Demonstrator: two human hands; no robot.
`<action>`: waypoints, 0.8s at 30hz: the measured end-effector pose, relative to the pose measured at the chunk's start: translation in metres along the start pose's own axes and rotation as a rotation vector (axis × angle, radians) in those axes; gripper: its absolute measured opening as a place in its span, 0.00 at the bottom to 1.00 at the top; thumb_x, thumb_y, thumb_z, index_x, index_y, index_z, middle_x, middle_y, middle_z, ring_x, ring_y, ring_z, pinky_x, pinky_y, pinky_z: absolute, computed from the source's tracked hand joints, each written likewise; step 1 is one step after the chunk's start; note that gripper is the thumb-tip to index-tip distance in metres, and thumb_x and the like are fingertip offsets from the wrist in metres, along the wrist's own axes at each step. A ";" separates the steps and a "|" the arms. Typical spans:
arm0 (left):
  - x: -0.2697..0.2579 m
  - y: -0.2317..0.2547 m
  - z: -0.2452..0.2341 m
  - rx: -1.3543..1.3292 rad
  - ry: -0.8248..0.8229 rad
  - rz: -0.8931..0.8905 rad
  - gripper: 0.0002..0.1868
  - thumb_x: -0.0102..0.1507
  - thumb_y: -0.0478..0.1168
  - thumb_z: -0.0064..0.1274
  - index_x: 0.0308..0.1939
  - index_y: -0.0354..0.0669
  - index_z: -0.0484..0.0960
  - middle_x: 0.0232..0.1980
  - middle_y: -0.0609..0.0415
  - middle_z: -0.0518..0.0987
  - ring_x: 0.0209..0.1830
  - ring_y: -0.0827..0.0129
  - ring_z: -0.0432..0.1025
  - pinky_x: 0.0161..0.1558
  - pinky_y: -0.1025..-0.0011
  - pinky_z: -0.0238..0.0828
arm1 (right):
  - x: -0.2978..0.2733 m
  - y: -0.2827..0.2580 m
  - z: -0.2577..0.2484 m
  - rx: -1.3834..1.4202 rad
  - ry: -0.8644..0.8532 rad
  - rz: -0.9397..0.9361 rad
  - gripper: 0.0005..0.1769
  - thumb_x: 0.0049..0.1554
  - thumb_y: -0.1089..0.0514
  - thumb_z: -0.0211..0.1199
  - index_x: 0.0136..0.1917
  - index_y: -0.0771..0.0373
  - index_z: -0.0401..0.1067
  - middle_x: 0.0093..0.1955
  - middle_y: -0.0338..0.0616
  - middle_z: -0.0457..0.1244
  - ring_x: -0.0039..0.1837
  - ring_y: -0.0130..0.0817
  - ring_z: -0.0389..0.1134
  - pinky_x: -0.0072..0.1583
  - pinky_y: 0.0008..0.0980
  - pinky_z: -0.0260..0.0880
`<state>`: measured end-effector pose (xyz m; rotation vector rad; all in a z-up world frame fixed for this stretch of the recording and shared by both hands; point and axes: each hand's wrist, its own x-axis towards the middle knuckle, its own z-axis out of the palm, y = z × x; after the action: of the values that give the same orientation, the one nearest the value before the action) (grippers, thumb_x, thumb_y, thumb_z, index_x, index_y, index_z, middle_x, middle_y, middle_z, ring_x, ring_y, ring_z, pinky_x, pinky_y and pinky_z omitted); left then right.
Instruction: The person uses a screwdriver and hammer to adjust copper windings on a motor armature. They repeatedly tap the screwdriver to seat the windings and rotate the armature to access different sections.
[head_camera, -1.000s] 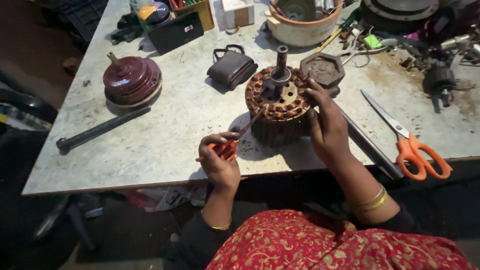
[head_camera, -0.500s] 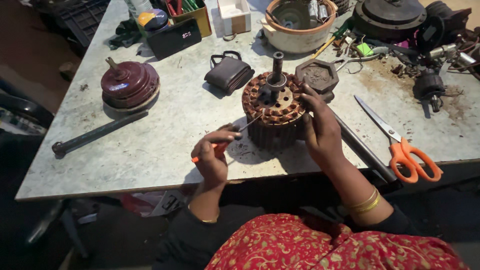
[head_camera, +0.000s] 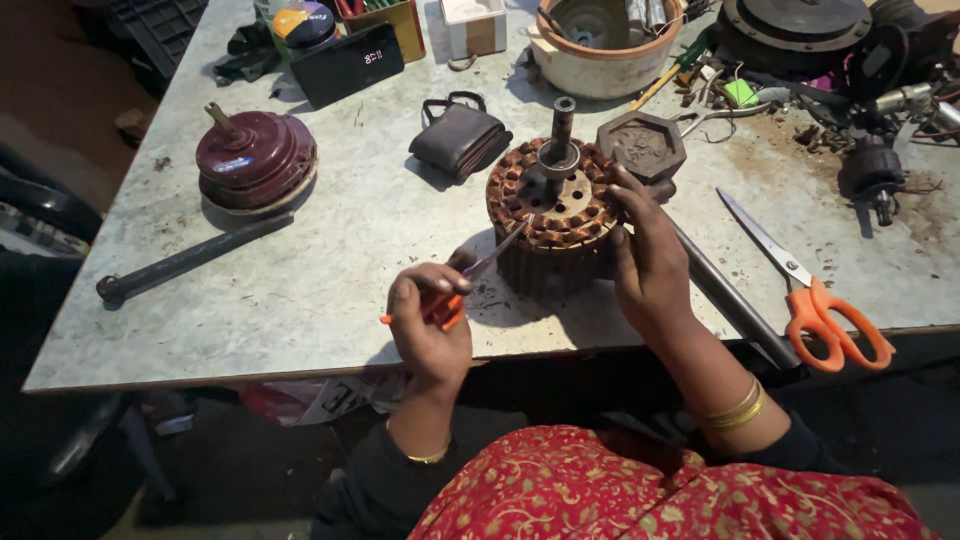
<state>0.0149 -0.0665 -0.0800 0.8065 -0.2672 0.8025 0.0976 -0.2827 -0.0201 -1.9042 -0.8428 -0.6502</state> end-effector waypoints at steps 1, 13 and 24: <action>0.004 0.001 -0.001 -0.016 0.002 -0.021 0.18 0.75 0.47 0.38 0.39 0.37 0.70 0.38 0.47 0.72 0.42 0.61 0.69 0.63 0.55 0.65 | 0.000 0.000 0.000 0.006 -0.001 0.000 0.20 0.68 0.67 0.52 0.72 0.67 0.63 0.78 0.56 0.58 0.80 0.51 0.60 0.77 0.43 0.60; 0.024 0.014 0.005 -0.014 0.000 -0.107 0.19 0.75 0.47 0.35 0.33 0.40 0.66 0.32 0.52 0.66 0.35 0.64 0.64 0.59 0.50 0.70 | 0.002 -0.004 -0.003 -0.015 -0.032 -0.011 0.20 0.69 0.62 0.53 0.73 0.66 0.63 0.79 0.57 0.57 0.80 0.53 0.60 0.77 0.44 0.60; -0.007 0.005 0.002 0.332 -0.293 0.144 0.33 0.72 0.64 0.42 0.45 0.32 0.69 0.43 0.40 0.74 0.47 0.58 0.73 0.68 0.51 0.64 | 0.000 -0.005 -0.009 -0.009 -0.080 0.027 0.22 0.69 0.60 0.54 0.74 0.67 0.62 0.80 0.58 0.56 0.80 0.53 0.60 0.76 0.43 0.59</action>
<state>0.0073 -0.0698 -0.0793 1.2319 -0.4644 0.8755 0.0935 -0.2893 -0.0134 -1.9573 -0.8637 -0.5658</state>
